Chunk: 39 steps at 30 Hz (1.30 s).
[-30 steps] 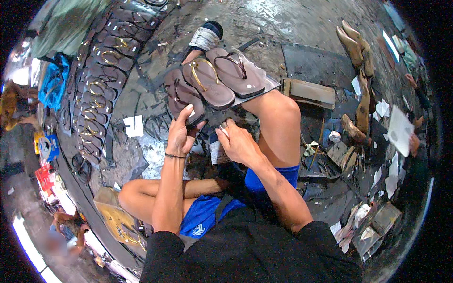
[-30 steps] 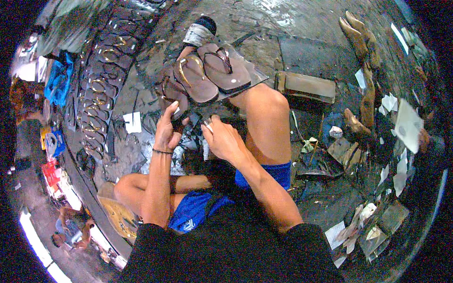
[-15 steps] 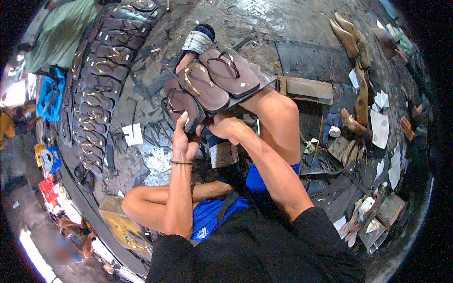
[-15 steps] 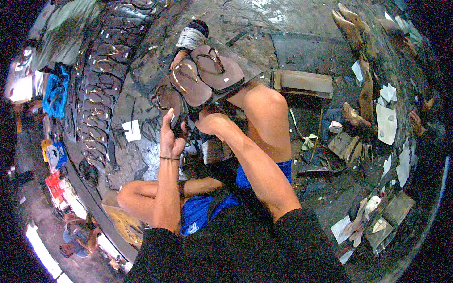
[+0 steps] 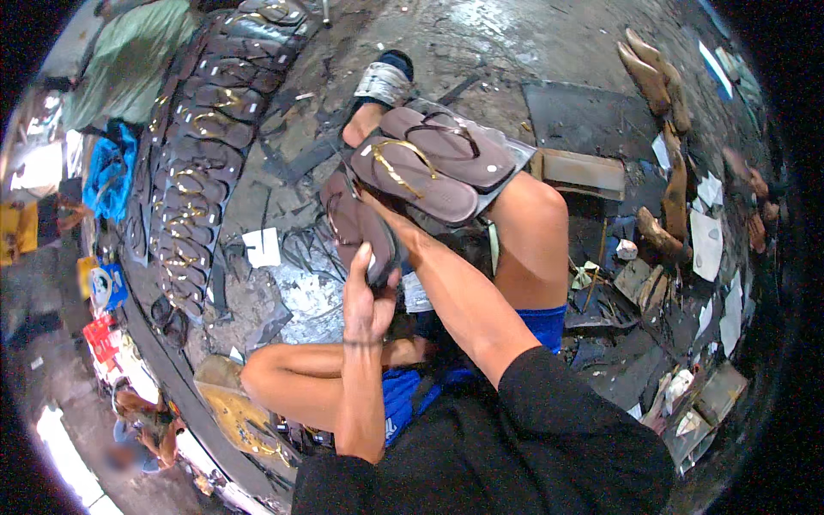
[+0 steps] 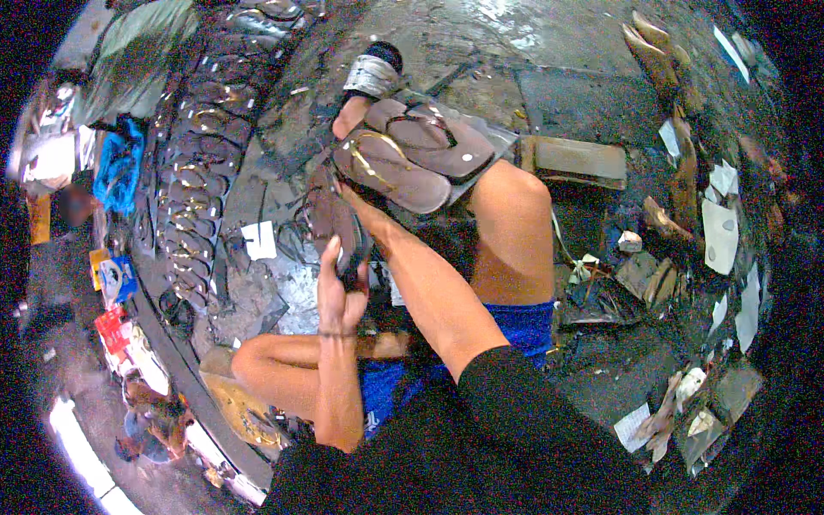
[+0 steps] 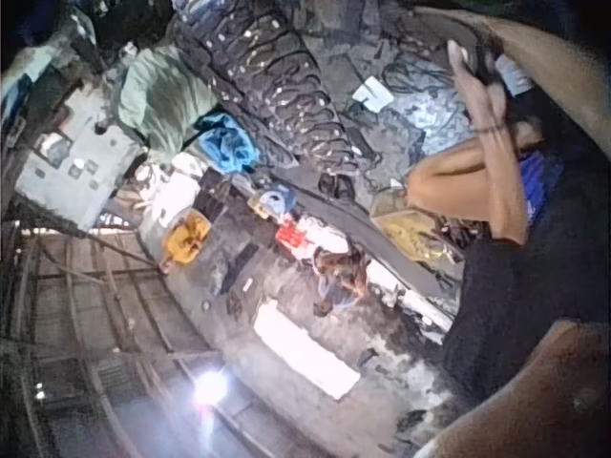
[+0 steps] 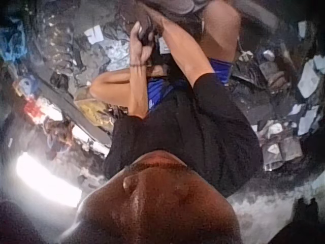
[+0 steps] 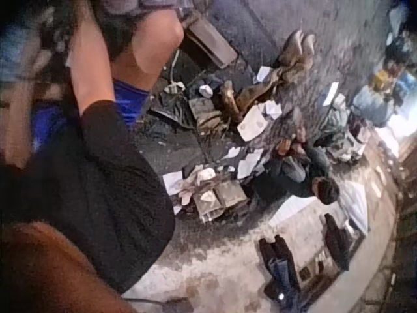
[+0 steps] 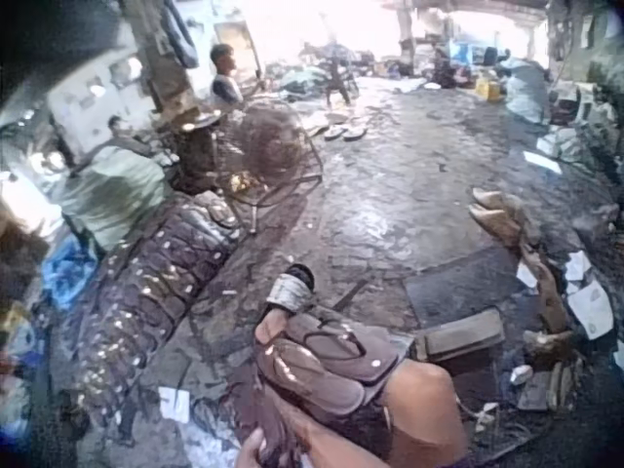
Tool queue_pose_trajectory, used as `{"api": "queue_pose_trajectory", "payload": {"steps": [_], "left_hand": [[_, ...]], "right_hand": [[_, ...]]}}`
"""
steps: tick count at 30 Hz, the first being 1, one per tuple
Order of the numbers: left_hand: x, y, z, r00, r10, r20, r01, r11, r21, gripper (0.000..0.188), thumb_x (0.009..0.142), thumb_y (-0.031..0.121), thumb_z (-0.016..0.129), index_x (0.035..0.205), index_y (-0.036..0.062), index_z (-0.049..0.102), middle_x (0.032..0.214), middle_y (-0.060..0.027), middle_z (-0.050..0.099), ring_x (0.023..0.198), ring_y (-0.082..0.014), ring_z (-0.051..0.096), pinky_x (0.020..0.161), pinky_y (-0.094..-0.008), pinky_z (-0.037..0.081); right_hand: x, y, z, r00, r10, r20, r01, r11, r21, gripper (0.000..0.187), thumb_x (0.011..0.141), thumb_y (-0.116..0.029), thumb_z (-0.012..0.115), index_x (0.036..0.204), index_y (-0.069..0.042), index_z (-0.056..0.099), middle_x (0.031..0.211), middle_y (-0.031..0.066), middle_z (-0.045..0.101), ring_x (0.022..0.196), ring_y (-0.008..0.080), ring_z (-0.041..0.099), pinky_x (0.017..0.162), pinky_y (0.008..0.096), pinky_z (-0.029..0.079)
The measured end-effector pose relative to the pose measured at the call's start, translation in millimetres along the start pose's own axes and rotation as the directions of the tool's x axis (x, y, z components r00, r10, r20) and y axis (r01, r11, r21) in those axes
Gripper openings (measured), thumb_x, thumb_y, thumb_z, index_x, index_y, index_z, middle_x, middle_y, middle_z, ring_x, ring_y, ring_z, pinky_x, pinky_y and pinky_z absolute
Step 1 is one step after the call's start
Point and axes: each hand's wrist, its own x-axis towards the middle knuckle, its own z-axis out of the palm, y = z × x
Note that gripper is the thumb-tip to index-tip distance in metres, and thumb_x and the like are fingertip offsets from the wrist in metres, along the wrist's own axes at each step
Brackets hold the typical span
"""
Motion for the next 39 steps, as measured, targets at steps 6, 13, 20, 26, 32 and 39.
{"api": "queue_pose_trajectory", "payload": {"steps": [6,13,20,26,32,39], "left_hand": [[-142,87,-37,0.868,0.496,0.025,0.005,-0.059,0.998,0.075,0.068,0.037,0.086,0.127,0.0013,0.055,0.116,-0.0170,0.063,0.108,-0.0282,0.061,0.093,-0.0394,0.050],[-260,141,-94,0.390,0.921,0.001,-0.836,0.354,0.421,0.050,0.087,0.038,0.068,0.124,0.0058,0.057,0.128,-0.0126,0.062,0.117,-0.0268,0.060,0.100,-0.0427,0.047],[-238,80,-127,0.795,0.441,-0.416,-0.465,0.884,0.048,0.036,0.100,0.034,0.057,0.116,0.0027,0.060,0.105,-0.0083,0.068,0.093,-0.0185,0.069,0.080,-0.0336,0.059],[-238,44,-114,0.799,0.449,-0.399,-0.453,0.887,0.092,0.044,0.098,0.040,0.058,0.121,0.0026,0.056,0.107,-0.0090,0.067,0.092,-0.0202,0.069,0.079,-0.0333,0.059],[-237,36,-114,0.835,0.324,-0.445,-0.337,0.940,0.052,0.051,0.096,0.037,0.061,0.131,0.0018,0.051,0.116,-0.0094,0.063,0.098,-0.0197,0.066,0.084,-0.0328,0.057],[-239,39,-100,0.907,0.340,-0.248,-0.318,0.940,0.125,0.052,0.097,0.028,0.061,0.137,0.0004,0.042,0.121,-0.0107,0.060,0.105,-0.0196,0.063,0.092,-0.0339,0.052]], "right_hand": [[49,0,-70,0.550,-0.276,0.788,-0.829,-0.064,0.556,0.042,0.101,-0.040,0.047,0.122,-0.003,0.048,0.087,0.0175,0.063,0.068,0.0289,0.062,0.061,0.0405,0.052],[14,102,-183,0.690,-0.385,0.614,-0.724,-0.379,0.576,0.039,0.103,-0.022,0.047,0.138,-0.005,0.046,0.102,0.0103,0.066,0.081,0.0144,0.061,0.071,0.0268,0.050],[-56,188,-288,0.726,-0.522,0.448,-0.559,-0.068,0.826,0.028,0.085,-0.010,0.072,0.112,-0.002,0.068,0.099,0.0132,0.070,0.081,0.0211,0.067,0.075,0.0319,0.054],[-78,206,-338,0.624,-0.672,0.399,-0.581,-0.058,0.812,0.033,0.079,-0.012,0.079,0.110,-0.006,0.070,0.095,0.0104,0.071,0.074,0.0216,0.067,0.065,0.0315,0.056],[-81,191,-344,0.777,-0.529,0.341,-0.432,-0.053,0.901,0.034,0.080,-0.013,0.079,0.112,-0.008,0.071,0.094,0.0110,0.071,0.071,0.0210,0.066,0.063,0.0302,0.055],[-25,149,-335,0.857,-0.443,0.262,-0.371,-0.179,0.911,0.027,0.086,-0.007,0.071,0.111,0.001,0.068,0.086,0.0138,0.070,0.067,0.0201,0.065,0.058,0.0289,0.051]]}}
